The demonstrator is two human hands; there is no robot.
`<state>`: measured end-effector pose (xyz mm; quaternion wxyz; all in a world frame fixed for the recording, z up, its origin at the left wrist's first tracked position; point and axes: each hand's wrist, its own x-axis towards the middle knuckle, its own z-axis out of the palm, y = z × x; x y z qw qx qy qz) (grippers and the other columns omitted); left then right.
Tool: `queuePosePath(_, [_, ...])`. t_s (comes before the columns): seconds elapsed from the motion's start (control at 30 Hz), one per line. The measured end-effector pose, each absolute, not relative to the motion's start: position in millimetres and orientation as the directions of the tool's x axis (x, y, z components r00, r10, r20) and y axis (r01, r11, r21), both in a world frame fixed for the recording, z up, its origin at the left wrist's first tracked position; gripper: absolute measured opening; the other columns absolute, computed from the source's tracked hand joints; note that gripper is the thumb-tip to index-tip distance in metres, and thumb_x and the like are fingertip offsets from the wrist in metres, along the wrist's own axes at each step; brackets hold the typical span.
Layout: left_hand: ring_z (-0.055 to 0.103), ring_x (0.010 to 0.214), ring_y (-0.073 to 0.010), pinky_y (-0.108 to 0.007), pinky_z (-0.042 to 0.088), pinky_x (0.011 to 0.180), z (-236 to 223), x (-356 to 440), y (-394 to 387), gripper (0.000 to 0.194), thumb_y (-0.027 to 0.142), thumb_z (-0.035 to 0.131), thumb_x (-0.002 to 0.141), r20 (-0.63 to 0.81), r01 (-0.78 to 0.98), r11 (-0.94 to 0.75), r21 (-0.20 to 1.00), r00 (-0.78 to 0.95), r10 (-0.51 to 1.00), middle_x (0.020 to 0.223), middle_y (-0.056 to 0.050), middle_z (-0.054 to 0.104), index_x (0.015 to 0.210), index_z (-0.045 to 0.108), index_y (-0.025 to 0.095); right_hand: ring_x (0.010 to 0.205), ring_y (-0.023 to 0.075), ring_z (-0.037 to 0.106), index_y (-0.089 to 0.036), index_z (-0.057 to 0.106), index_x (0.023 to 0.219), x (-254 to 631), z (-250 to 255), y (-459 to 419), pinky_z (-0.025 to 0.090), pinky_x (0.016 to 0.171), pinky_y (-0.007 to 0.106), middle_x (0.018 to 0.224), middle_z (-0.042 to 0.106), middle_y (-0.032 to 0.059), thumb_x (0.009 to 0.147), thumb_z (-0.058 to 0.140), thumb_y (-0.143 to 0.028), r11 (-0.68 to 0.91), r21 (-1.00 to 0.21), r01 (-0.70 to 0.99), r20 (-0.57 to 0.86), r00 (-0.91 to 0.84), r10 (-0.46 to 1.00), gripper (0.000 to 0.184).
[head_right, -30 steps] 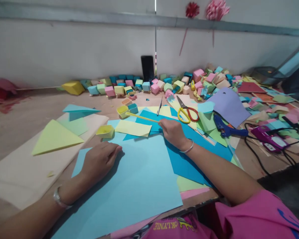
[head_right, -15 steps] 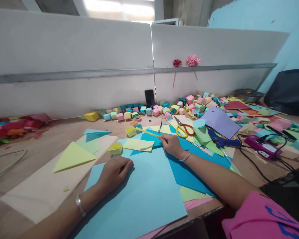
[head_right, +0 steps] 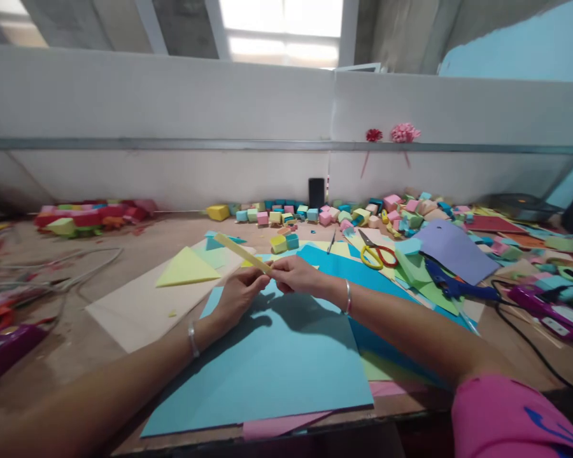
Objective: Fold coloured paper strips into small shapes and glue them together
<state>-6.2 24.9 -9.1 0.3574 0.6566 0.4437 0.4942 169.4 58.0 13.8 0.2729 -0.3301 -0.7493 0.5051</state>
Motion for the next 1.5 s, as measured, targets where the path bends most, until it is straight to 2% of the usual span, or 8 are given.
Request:
queuePosePath(0.17, [0.054,0.063,-0.0147,-0.027,0.043,0.063,-9.8,-4.3,19.4,0.034,0.041,0.071,0.076,0.301,0.11,-0.303,0.947,0.035,0.953,0.061,-0.002,0.062,0.054,0.065,0.015,0.041,0.0075,0.041,-0.016,0.059,0.07,150.9,-13.1,53.7,0.031,0.046,0.021,0.044,0.046,-0.006,0.089,0.049,-0.036,0.371,-0.897,0.243,0.193,-0.54,0.819,0.029])
queuePosePath(0.27, [0.046,0.053,-0.0105,-0.024,0.036,0.052,-7.0,-3.7,23.5,0.037,0.041,0.075,0.072,0.248,0.055,-0.25,0.967,0.04,0.968,0.051,0.0,0.052,0.051,0.062,0.015,0.041,0.008,0.042,-0.016,0.061,0.072,152.2,-21.7,50.4,0.032,0.048,0.021,0.043,0.047,-0.0063,0.088,0.049,-0.03,0.388,-0.895,0.218,0.239,-0.5,0.832,0.024])
queuePosePath(0.47, [0.02,0.039,-0.0036,-0.02,0.013,0.039,32.5,-27.0,48.4,0.032,0.043,0.076,0.072,0.2,-0.102,-0.204,0.974,-0.048,0.979,0.042,0.011,0.027,0.08,0.07,0.012,0.039,0.0079,0.039,-0.017,0.061,0.071,152.4,-18.9,48.9,0.033,0.048,0.021,0.042,0.046,-0.0071,0.086,0.048,-0.023,0.38,-0.916,0.131,0.272,-0.493,0.826,0.021])
queuePosePath(0.83, [0.019,0.032,-0.0018,-0.014,0.015,0.034,73.9,-46.2,63.6,0.023,0.036,0.068,0.083,0.129,-0.28,-0.189,0.941,-0.219,0.967,0.042,0.013,0.026,0.076,0.059,0.016,0.041,0.0082,0.042,-0.017,0.06,0.069,153.8,-15.6,46.8,0.034,0.051,0.021,0.042,0.046,-0.0072,0.086,0.049,-0.019,0.408,-0.907,0.102,0.309,-0.498,0.81,0.02])
queuePosePath(1.0, [0.027,0.035,-0.0019,-0.015,0.015,0.035,54.8,-39.5,44.7,0.025,0.035,0.074,0.074,0.126,-0.153,-0.155,0.976,-0.187,0.974,0.046,0.01,0.039,0.08,0.063,0.013,0.043,0.0094,0.045,-0.018,0.062,0.073,151.6,-21.7,42.1,0.036,0.053,0.022,0.043,0.048,-0.0067,0.089,0.048,-0.021,0.432,-0.895,0.11,0.34,-0.457,0.822,0.021])
queuePosePath(1.13, [0.045,0.047,-0.0066,-0.018,0.032,0.044,23.8,-17.4,16.5,0.037,0.03,0.077,0.068,0.19,0.017,-0.189,0.982,-0.073,0.979,0.06,0.001,0.059,0.1,0.071,0.012,0.046,0.0106,0.047,-0.018,0.062,0.074,148.9,-25.9,41.8,0.038,0.056,0.023,0.046,0.05,-0.0062,0.088,0.049,-0.019,0.461,-0.878,0.128,0.369,-0.432,0.823,0.019])
queuePosePath(1.27, [0.058,0.071,-0.0166,-0.026,0.045,0.06,8.7,-7.9,2.8,0.024,0.031,0.08,0.067,0.334,0.152,-0.328,0.933,-0.017,0.942,0.079,-0.007,0.07,0.087,0.076,0.018,0.052,0.0118,0.053,-0.018,0.061,0.076,150.9,-31.1,44.3,0.04,0.06,0.023,0.052,0.056,-0.0045,0.09,0.046,-0.017,0.485,-0.857,0.174,0.372,-0.444,0.816,0.02])
queuePosePath(1.5, [0.064,0.079,-0.019,-0.033,0.05,0.074,9.8,-9.9,-10.8,0.017,0.029,0.06,0.09,0.726,0.522,-0.689,0.504,0.177,0.665,0.087,-0.009,0.075,0.091,0.075,0.021,0.056,0.0135,0.053,-0.019,0.061,0.071,151.4,-34.1,46.4,0.037,0.061,0.024,0.054,0.056,-0.0028,0.09,0.047,-0.018,0.544,-0.774,0.325,0.393,-0.427,0.814,0.023])
